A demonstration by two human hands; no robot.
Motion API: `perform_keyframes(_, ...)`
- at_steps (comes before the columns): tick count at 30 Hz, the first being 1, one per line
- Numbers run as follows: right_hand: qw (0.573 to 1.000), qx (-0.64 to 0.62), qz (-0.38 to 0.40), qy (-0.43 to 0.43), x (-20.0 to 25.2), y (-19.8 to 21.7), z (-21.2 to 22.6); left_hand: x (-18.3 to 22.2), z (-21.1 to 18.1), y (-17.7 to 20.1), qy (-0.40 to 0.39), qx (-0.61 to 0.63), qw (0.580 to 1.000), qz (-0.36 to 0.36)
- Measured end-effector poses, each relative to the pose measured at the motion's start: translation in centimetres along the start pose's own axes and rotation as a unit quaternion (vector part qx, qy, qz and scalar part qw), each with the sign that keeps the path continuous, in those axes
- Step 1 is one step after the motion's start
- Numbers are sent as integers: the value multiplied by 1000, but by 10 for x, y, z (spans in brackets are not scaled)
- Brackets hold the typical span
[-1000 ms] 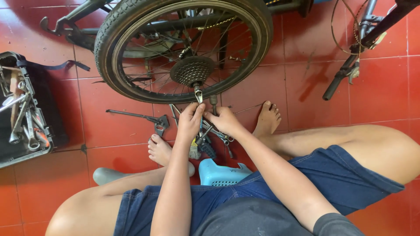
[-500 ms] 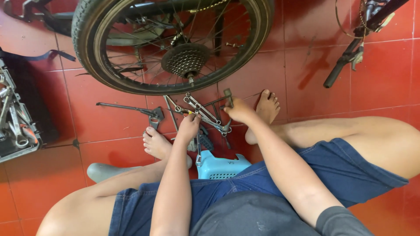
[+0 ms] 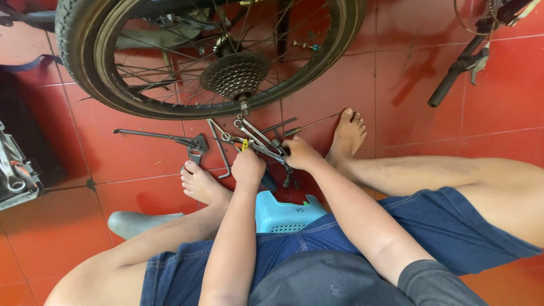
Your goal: Repairing or adjusting the rear hub and cassette of a bicycle wheel using various hand tools like wrenches and screwdrivers.
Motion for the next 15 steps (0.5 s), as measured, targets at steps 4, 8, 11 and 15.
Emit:
perform_keyframes(4,999,-26,16,-42,16,27,32,20,14,59,43,29,998,-21)
perform_keyframes(8,999,-41,-16,-17,13,37,50,-27,76,43,95,118,987,-52)
perform_keyframes(11,999,-33,-5,-5,14,35,60,-32,106,30,124,175,975,-66)
perform_keyframes(15,1000,-11,-2,16,1,19,60,60,89,93,227,89,962,-127)
Point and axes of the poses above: each hand's wrist, its own x-axis away from the middle knuckle, its own y-axis out of the back of the hand, z = x × y, the point moved 5 cm from there along -x, towards the middle knuckle, and after that the axes turned 4 degrees about -x, right-handed, at the moved point
